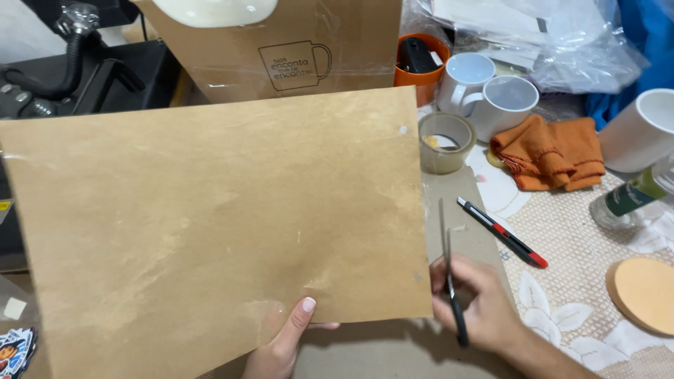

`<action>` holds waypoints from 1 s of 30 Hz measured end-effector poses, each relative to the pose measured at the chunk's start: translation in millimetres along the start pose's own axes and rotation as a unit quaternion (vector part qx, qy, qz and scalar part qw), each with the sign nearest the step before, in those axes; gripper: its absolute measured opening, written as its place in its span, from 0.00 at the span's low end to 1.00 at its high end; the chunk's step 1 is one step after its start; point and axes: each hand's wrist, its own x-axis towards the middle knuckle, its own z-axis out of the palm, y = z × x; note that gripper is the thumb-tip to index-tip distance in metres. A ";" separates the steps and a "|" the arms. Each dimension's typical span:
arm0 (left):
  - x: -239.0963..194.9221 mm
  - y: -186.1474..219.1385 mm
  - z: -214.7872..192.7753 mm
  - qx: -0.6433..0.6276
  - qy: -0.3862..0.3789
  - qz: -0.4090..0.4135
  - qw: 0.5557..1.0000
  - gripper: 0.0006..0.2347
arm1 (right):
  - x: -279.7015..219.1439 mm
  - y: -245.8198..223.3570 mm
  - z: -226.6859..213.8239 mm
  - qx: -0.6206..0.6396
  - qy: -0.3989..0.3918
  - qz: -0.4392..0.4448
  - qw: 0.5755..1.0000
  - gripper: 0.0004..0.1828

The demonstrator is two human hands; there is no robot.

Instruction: Cutting a brown protective sheet to size and arranging stickers on a surface for heat transfer preparation.

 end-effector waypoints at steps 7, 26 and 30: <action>9.5 -12.5 -3.5 -0.061 -0.123 0.163 0.977 0.17 | -11.9 3.9 16.6 0.042 -0.019 -0.050 0.998 0.07; -1.1 -9.8 0.8 0.036 -0.081 0.060 0.994 0.15 | -20.7 14.4 16.1 0.066 0.009 -0.047 0.997 0.18; -3.6 -5.4 2.4 0.055 -0.068 -0.002 0.996 0.17 | -23.0 16.1 17.6 0.077 0.014 -0.042 0.996 0.17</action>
